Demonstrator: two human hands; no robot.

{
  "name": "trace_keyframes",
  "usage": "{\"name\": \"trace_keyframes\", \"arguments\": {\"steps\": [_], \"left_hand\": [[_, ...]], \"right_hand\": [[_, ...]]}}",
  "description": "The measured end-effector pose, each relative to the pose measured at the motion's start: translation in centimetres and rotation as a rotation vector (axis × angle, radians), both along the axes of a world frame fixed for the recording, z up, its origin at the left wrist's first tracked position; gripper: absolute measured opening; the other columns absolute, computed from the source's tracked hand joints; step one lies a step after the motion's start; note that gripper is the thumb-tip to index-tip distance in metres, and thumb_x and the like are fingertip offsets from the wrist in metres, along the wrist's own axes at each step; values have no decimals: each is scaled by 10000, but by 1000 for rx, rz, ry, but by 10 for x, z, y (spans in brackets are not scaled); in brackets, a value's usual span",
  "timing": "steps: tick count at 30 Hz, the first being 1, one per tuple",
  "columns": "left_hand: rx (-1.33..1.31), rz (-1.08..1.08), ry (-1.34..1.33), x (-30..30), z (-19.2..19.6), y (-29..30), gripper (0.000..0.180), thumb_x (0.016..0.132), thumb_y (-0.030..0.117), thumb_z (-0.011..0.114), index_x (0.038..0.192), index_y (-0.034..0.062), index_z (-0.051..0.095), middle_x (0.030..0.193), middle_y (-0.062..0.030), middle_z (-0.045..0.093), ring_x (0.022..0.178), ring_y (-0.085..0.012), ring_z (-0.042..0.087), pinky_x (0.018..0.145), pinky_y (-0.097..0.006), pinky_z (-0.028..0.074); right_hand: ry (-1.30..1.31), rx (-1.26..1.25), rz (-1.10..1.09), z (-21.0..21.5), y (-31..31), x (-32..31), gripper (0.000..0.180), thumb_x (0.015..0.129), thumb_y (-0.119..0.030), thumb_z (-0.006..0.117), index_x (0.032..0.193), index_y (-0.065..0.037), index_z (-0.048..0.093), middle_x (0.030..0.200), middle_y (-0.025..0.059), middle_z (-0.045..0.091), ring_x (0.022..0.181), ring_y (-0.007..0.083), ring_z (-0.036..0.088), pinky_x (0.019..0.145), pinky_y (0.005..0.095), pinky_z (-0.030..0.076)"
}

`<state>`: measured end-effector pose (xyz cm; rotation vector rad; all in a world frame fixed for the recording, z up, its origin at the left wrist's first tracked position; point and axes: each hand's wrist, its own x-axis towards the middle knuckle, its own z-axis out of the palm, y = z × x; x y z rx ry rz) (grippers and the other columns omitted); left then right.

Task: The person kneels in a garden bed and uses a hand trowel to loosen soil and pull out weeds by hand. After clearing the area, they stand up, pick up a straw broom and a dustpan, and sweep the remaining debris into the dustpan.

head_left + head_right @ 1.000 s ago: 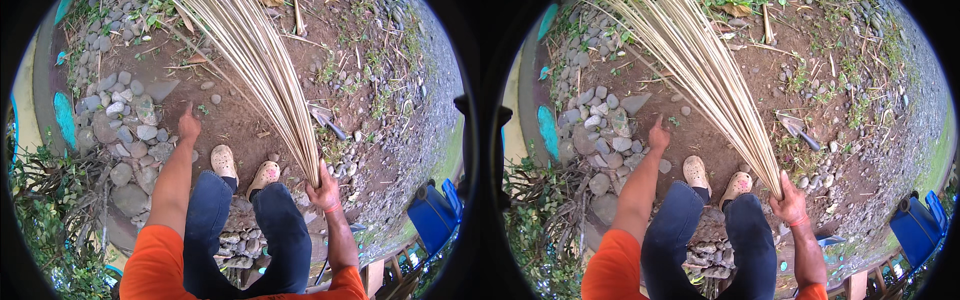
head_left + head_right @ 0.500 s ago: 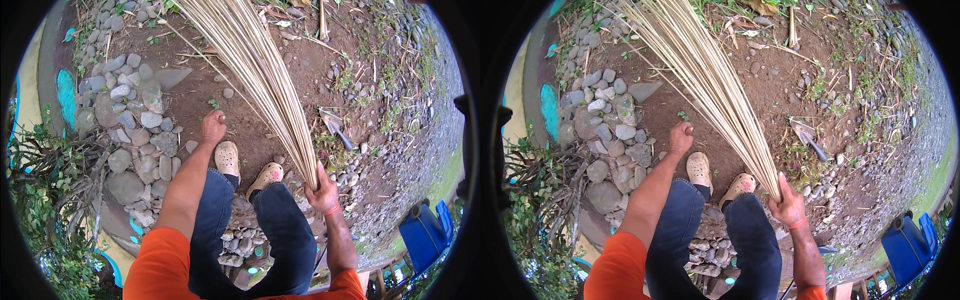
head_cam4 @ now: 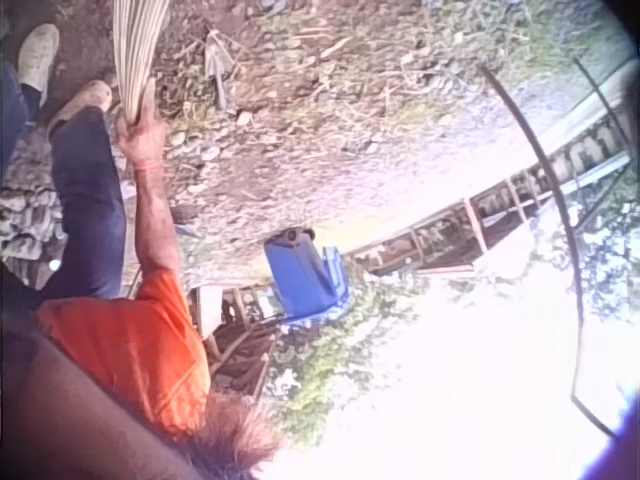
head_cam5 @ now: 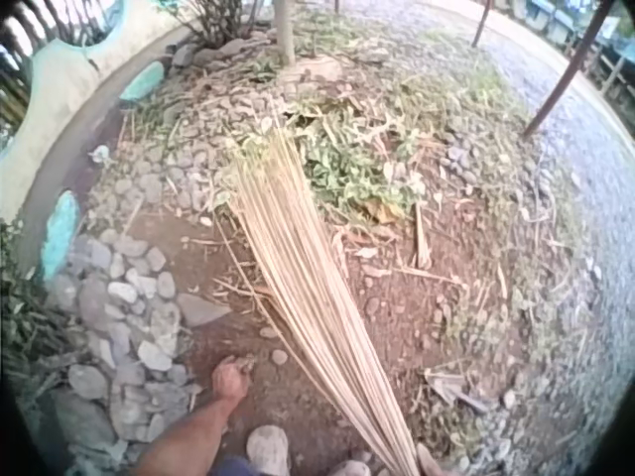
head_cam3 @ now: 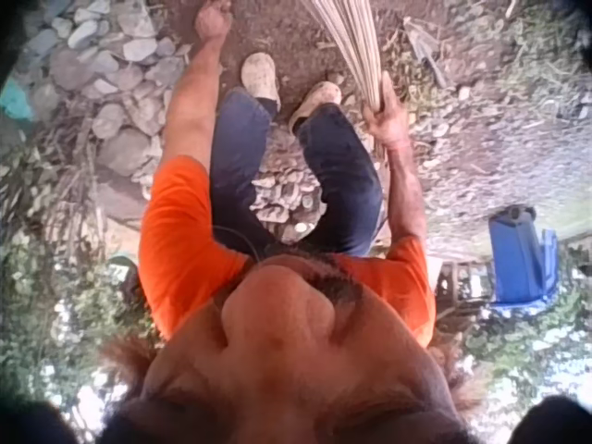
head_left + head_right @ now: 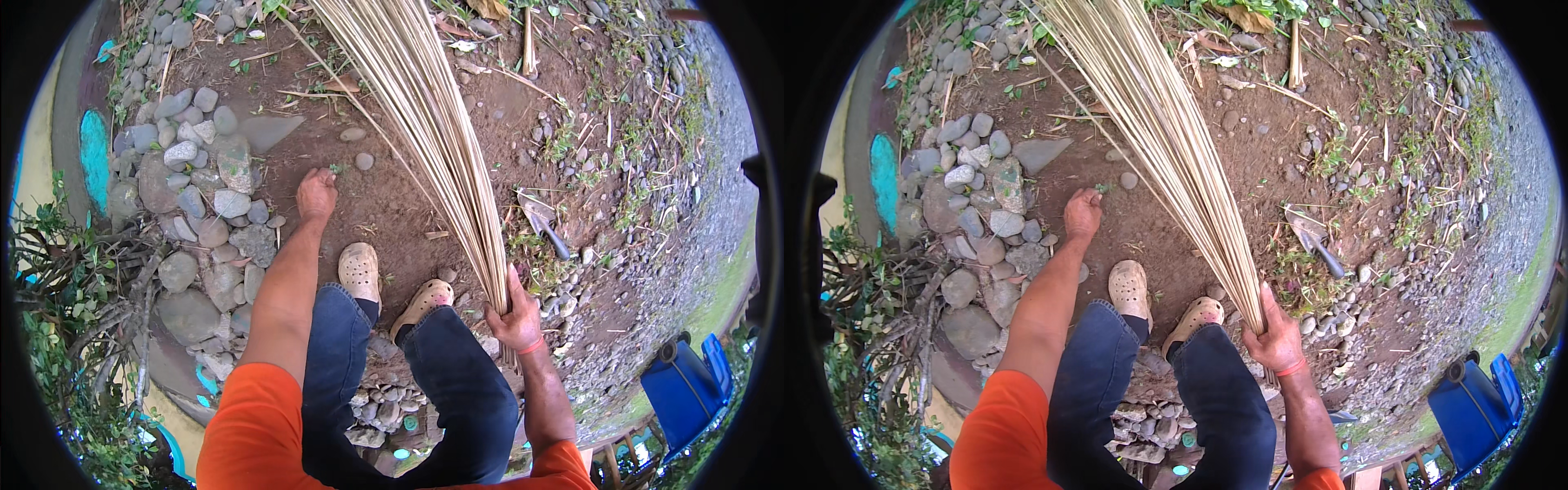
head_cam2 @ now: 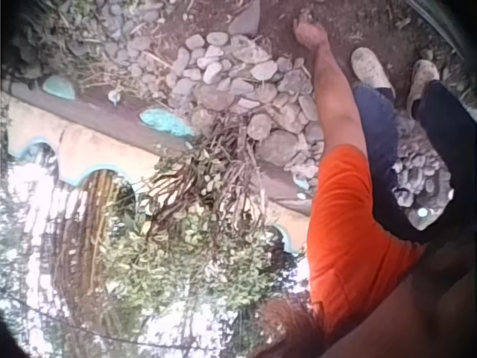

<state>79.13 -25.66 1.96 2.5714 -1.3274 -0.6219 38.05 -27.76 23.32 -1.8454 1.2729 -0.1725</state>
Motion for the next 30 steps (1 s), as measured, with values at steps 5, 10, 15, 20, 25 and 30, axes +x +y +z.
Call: {"name": "trace_keyframes", "arguments": {"steps": [5, 10, 15, 20, 25, 30], "left_hand": [[43, 208, 536, 13, 2, 2, 154, 895, 137, 633, 801, 21, 597, 690, -38, 554, 690, -144, 486, 681, -325, 434], [106, 267, 514, -31, 24, 41, 191, 904, 190, 639, 835, 14, 610, 780, -155, 654, 769, -285, 616, 727, -396, 476], [125, 643, 258, -17, 30, 67, 279, 872, 263, 670, 840, -11, 627, 837, -229, 680, 839, -373, 663, 785, -444, 498], [348, 439, 75, 6, 16, 52, 480, 815, 412, 723, 890, -58, 657, 892, -257, 683, 910, -402, 661, 820, -459, 509], [405, 377, 78, 14, -5, 42, 306, 802, 193, 637, 1004, -34, 672, 1025, -292, 659, 1035, -419, 627, 887, -460, 501], [262, 449, 484, 16, 16, 54, 184, 816, 132, 601, 909, -23, 635, 843, -184, 658, 812, -323, 620, 726, -395, 496]], "right_hand": [[-1, -40, 73, 10, -13, 14, 777, 720, -86, 690, 1415, 44, 366, 971, 253, 663, 757, 375, 693, 644, 408, 577], [29, 15, 119, 21, -21, 25, 782, 724, -95, 689, 1421, 35, 358, 985, 251, 662, 782, 376, 694, 639, 407, 579], [-3, -49, 139, 17, -20, 20, 791, 729, -104, 688, 1433, 18, 348, 993, 245, 662, 775, 372, 695, 635, 407, 581], [54, -31, 104, 5, -15, 12, 765, 729, -112, 699, 1411, 34, 385, 933, 226, 674, 740, 359, 694, 620, 401, 573], [22, 3, 64, 5, -8, 3, 789, 724, -119, 717, 1431, -13, 383, 965, 224, 668, 744, 360, 691, 644, 405, 572], [132, 20, 70, 30, -4, -11, 821, 724, -123, 736, 1442, -4, 356, 996, 234, 668, 799, 378, 686, 694, 416, 564]]}}
